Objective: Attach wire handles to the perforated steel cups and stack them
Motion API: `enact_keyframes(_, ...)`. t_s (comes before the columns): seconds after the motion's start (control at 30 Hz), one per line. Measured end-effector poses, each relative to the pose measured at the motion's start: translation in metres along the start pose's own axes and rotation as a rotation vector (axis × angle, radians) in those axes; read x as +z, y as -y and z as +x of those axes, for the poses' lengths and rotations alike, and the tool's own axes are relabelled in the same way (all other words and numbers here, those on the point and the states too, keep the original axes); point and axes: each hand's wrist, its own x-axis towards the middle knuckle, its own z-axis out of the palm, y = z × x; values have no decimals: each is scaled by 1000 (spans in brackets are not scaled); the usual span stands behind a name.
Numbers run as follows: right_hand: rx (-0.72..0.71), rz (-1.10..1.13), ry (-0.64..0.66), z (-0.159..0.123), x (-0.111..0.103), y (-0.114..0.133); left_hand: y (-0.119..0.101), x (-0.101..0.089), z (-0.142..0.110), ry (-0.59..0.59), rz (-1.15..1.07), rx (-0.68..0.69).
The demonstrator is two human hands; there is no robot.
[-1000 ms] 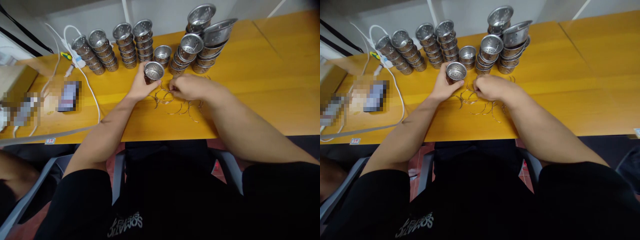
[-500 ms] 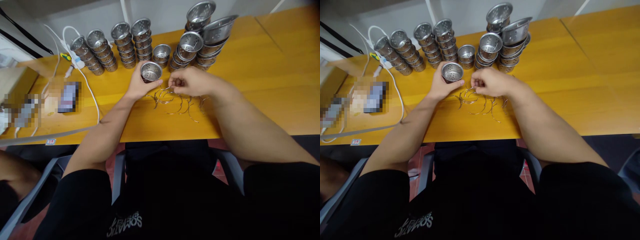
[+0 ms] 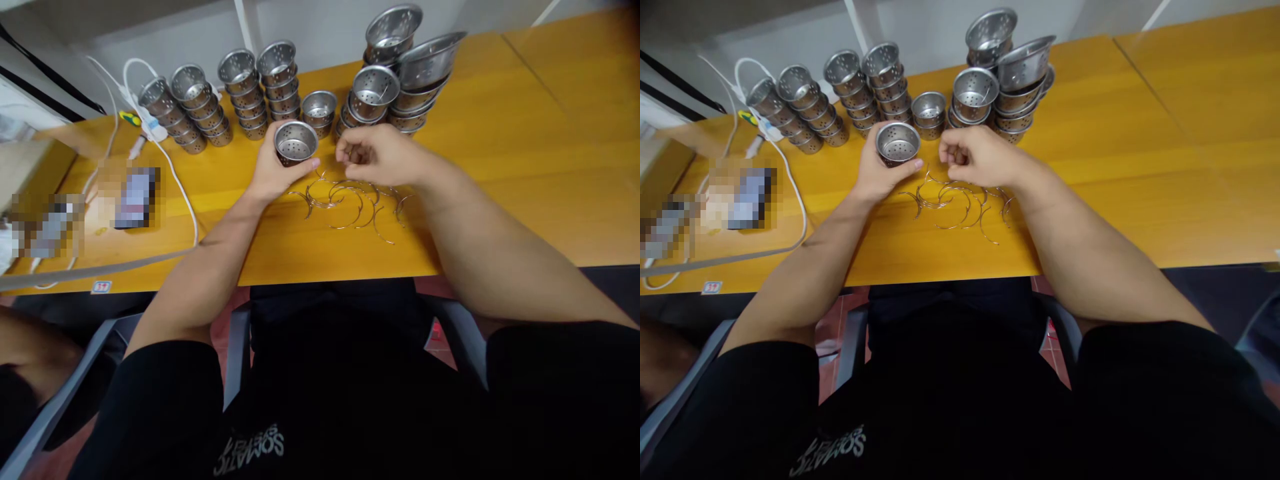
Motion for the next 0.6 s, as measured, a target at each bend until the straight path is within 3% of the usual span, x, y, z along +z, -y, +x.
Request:
enact_keyframes(0.23,36,307,-124,4,12,5,11,5,1,53,-71,101)
enact_keyframes(0.37,30,311,-194,6,17,4,9,7,1,45,-56,79)
enact_keyframes(0.6,-112,253,-323,13,22,-12,4,12,-2,56,-76,73)
